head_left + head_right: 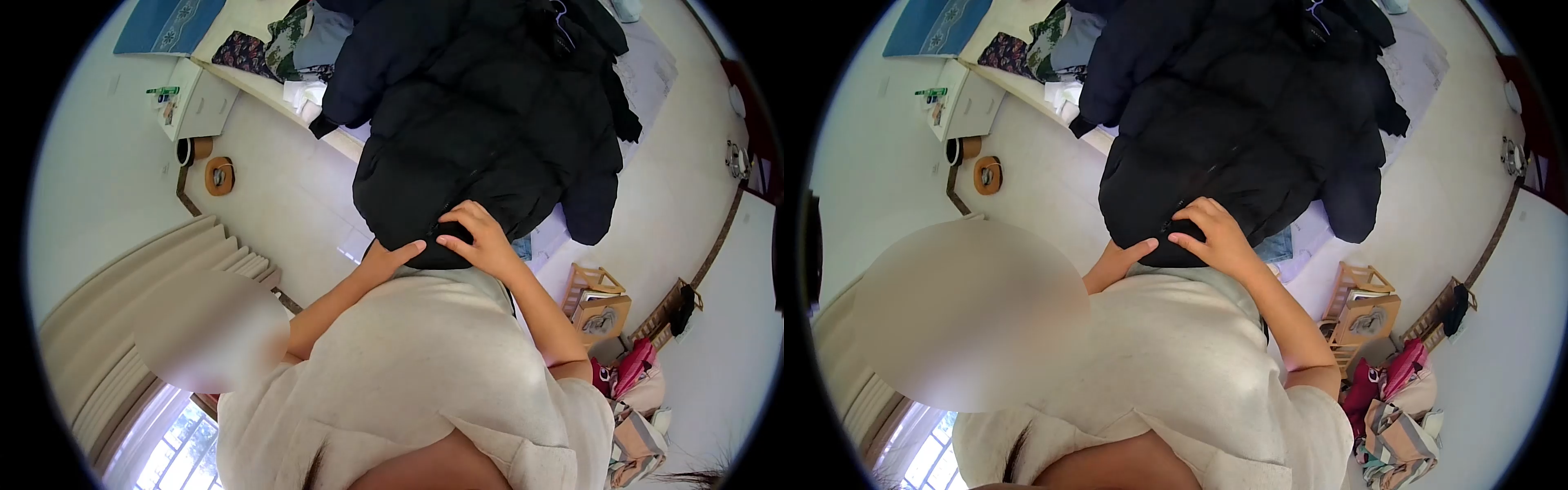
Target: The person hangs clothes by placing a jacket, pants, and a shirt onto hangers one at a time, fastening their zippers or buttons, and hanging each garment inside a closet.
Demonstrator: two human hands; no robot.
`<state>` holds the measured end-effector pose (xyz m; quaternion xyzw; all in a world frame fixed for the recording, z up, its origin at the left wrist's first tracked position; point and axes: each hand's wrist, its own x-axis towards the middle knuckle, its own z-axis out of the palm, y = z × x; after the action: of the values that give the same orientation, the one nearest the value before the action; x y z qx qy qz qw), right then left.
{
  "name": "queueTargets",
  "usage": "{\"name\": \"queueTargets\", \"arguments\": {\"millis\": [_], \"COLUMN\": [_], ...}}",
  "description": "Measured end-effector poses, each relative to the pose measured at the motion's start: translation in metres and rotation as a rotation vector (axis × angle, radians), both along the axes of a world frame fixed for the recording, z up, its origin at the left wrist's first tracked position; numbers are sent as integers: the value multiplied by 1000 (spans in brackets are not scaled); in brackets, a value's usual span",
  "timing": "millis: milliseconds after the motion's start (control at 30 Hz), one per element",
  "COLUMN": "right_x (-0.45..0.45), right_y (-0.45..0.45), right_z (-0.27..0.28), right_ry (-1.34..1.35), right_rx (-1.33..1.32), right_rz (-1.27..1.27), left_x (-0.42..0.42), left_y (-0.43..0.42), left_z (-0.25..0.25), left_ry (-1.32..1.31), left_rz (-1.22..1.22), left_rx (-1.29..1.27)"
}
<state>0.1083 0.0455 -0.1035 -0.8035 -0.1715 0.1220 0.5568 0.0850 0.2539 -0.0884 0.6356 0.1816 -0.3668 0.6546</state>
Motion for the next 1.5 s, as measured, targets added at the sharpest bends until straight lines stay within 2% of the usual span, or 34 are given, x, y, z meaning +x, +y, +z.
{"name": "queueTargets", "arguments": {"millis": [200, 300, 400, 533, 733, 800, 867, 967, 1067, 1100, 1200, 1333, 1467, 1500], "right_x": [2, 3, 19, 66, 126, 142, 156, 173, 178, 174, 163, 162, 178, 180], "right_y": [4, 0, -10, -50, -83, -105, -116, -113, -123, -126, -123, -112, -106, -107], "right_z": [2, 4, -5, -31, -50, -65, -72, -59, -89, -90, -113, -119, -116, -111], "right_ry": [250, 88, -3, 103, -162, -48, -162, -186, 4, -18, -356, -474, -334, -376], "right_rx": [144, 66, 44, -22, -198, -188, -236, -207, -147, -301, -491, -669, -814, -819], "right_rz": [37, -23, -295, -536, -617, -693, -671, -523, -388, -268, -63, 43, 196, 186], "left_x": [1, 2, 5, 5, 4, -3, -5, -3, -5, -6, -6, 4, 12, 13], "left_y": [-2, -7, -9, -3, 3, 8, 12, 21, 27, 29, 29, 28, 25, 25], "left_z": [4, 10, 24, 28, 43, 48, 51, 45, 38, 36, 31, 33, 41, 43], "left_ry": [27, -41, -12, -40, -7, 14, 31, 46, -13, -41, -7, -15, -13, -9], "left_rz": [-49, -29, -65, -181, -146, -112, -75, -23, 1, 4, 19, -55, -54, -43], "left_rx": [13, 29, 69, 126, 123, 126, 127, 92, 77, 72, 61, 66, 77, 83]}}
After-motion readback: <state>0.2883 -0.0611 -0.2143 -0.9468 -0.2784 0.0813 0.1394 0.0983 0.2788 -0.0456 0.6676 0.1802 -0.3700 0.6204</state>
